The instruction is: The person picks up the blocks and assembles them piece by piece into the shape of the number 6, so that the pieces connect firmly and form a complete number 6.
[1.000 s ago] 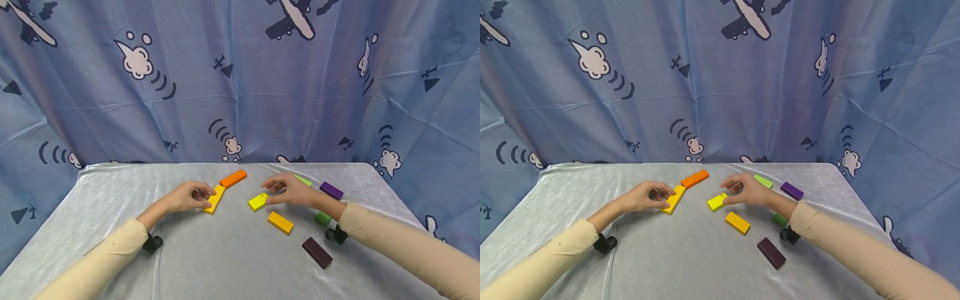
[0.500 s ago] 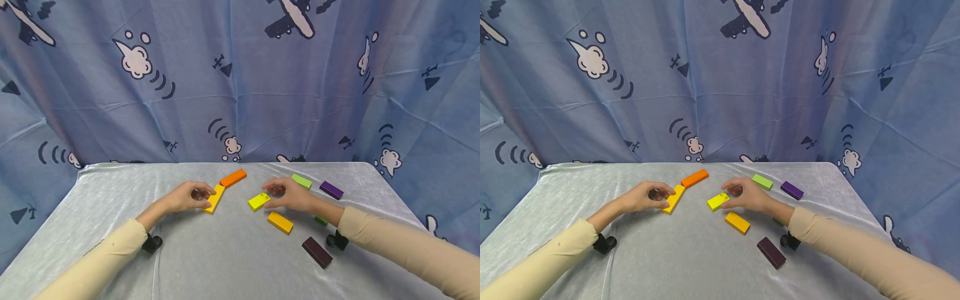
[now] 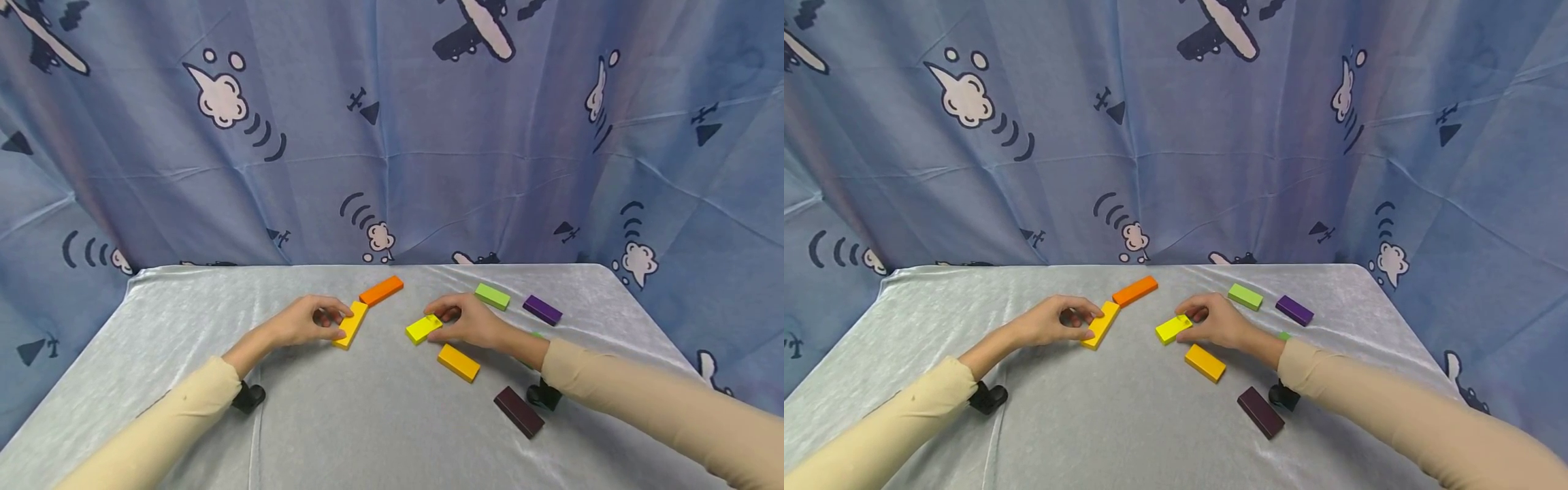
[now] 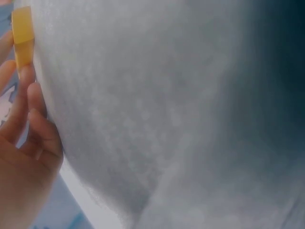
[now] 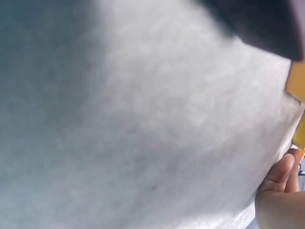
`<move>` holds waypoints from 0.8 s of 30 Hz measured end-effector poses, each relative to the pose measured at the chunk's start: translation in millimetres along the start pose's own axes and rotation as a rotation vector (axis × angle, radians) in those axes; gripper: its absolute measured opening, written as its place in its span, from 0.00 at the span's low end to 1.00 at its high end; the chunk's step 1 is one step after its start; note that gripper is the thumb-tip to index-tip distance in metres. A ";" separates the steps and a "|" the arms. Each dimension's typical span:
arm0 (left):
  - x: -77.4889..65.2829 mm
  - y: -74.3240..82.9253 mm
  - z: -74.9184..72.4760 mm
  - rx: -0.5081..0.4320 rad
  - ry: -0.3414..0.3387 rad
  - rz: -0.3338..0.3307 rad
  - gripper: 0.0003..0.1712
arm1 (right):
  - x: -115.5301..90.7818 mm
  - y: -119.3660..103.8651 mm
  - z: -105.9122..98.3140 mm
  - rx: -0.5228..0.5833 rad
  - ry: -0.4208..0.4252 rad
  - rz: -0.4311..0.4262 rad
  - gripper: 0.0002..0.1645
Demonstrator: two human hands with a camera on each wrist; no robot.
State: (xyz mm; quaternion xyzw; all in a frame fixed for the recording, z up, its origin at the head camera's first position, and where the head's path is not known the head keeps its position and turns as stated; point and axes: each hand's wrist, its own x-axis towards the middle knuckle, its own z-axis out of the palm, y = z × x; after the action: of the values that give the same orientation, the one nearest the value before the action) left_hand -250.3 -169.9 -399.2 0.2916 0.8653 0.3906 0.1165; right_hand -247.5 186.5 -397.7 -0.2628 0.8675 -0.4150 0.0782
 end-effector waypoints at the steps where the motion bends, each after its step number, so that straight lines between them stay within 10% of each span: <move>1: 0.0 0.2 0.0 0.001 0.000 0.002 0.19 | 0.3 0.3 0.2 0.000 0.002 0.000 0.25; 24: -0.7 1.3 -0.7 -0.017 0.007 0.009 0.19 | 0.2 -3.5 -0.9 -0.018 0.007 0.023 0.16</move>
State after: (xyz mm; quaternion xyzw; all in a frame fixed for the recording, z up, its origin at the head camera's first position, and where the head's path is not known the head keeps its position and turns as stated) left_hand -249.4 -170.1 -397.8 0.2929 0.8611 0.3995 0.1142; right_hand -246.6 185.2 -394.4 -0.2519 0.8745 -0.4072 0.0775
